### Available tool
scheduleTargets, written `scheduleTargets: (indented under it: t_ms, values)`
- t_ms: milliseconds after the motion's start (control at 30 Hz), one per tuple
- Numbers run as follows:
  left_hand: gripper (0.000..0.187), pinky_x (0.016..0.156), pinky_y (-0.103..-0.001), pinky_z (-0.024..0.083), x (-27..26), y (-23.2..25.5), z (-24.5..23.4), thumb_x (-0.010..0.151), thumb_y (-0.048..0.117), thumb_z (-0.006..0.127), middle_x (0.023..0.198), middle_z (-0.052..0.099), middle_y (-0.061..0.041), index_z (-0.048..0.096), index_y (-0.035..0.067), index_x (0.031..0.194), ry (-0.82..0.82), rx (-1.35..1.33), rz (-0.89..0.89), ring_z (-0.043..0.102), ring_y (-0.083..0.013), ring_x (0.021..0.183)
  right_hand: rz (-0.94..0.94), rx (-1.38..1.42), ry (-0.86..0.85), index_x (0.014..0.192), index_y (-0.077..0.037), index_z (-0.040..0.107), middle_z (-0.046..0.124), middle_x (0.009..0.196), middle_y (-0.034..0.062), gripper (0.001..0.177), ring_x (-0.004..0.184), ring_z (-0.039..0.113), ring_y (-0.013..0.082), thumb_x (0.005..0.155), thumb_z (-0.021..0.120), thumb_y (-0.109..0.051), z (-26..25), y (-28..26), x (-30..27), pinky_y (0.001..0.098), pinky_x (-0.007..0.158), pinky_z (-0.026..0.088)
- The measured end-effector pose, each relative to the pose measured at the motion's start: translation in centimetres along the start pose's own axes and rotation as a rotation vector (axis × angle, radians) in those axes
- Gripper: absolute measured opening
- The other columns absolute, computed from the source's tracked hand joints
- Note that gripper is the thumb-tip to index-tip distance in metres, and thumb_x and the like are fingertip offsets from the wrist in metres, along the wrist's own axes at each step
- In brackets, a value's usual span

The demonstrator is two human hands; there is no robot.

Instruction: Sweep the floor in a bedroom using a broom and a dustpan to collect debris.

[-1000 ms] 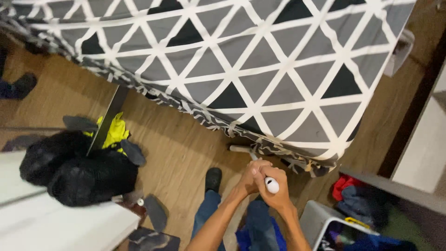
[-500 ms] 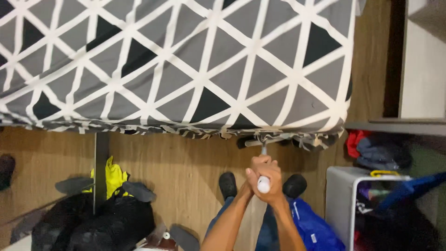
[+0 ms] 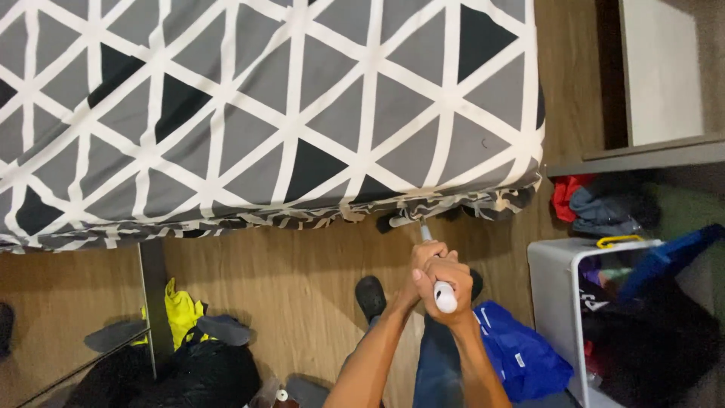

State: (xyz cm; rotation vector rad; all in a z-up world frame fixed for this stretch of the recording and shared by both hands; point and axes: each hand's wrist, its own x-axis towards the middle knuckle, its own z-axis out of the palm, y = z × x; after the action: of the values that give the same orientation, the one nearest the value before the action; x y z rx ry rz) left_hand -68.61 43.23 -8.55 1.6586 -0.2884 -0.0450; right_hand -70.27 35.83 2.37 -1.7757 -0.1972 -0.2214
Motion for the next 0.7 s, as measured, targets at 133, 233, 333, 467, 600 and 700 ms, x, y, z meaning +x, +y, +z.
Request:
scheduleTargets:
  t_ms: [133, 233, 333, 467, 600, 700]
  values:
    - [0.041, 0.057, -0.043, 0.034, -0.4, 0.0, 0.1, 0.091, 0.012, 0.071, 0.061, 0.044, -0.013, 0.04, 0.004, 0.067, -0.021, 0.003, -0.002, 0.043, -0.0288, 0.058, -0.005, 0.006, -0.007, 0.06, -0.006, 0.048, 0.056, 0.059, 0.0052, 0.035, 0.051, 0.051, 0.0168, 0.088, 0.07, -0.003, -0.3, -0.4, -0.5, 0.0309, 0.054, 0.038]
    - [0.041, 0.057, -0.043, 0.035, -0.5, 0.6, -0.4, 0.092, 0.013, 0.071, 0.062, 0.043, -0.013, 0.039, 0.004, 0.067, -0.029, 0.009, -0.006, 0.043, -0.029, 0.058, 0.003, -0.005, -0.022, 0.06, -0.006, 0.048, 0.055, 0.057, 0.0052, 0.037, 0.05, 0.05, 0.0171, 0.088, 0.071, -0.003, -0.3, -0.6, -1.2, 0.0312, 0.053, 0.037]
    - [0.04, 0.058, -0.043, 0.036, -0.3, 2.9, -0.6, 0.091, 0.015, 0.071, 0.063, 0.045, -0.013, 0.041, 0.004, 0.068, -0.054, 0.049, 0.034, 0.046, -0.03, 0.06, -0.006, 0.019, -0.025, 0.06, -0.006, 0.047, 0.053, 0.057, 0.0052, 0.037, 0.05, 0.049, 0.0173, 0.088, 0.07, -0.002, -0.1, -0.7, -1.5, 0.0312, 0.053, 0.037]
    - [0.037, 0.059, -0.044, 0.038, -0.9, 5.5, -1.9, 0.09, 0.017, 0.071, 0.064, 0.047, -0.013, 0.043, 0.005, 0.069, -0.086, 0.108, 0.076, 0.049, -0.0314, 0.062, -0.053, -0.008, -0.038, 0.059, -0.005, 0.047, 0.051, 0.056, 0.0055, 0.036, 0.049, 0.049, 0.0186, 0.086, 0.07, -0.002, 0.1, -1.5, -1.6, 0.032, 0.052, 0.036]
    - [0.035, 0.061, -0.044, 0.04, -1.6, 7.4, -4.1, 0.089, 0.019, 0.07, 0.066, 0.049, -0.013, 0.044, 0.006, 0.07, -0.084, 0.181, 0.124, 0.051, -0.0328, 0.064, -0.095, 0.013, -0.102, 0.058, -0.005, 0.047, 0.05, 0.055, 0.0059, 0.035, 0.048, 0.047, 0.0209, 0.084, 0.069, -0.001, -0.4, -6.0, 0.5, 0.0342, 0.054, 0.035]
    - [0.033, 0.062, -0.045, 0.041, -2.8, 8.5, -6.4, 0.088, 0.021, 0.07, 0.067, 0.051, -0.013, 0.046, 0.007, 0.07, -0.085, 0.237, 0.149, 0.054, -0.0338, 0.065, -0.122, 0.119, -0.231, 0.058, -0.006, 0.048, 0.048, 0.056, 0.006, 0.033, 0.049, 0.047, 0.0224, 0.083, 0.07, -0.004, -0.1, -6.9, 0.7, 0.0359, 0.055, 0.034]
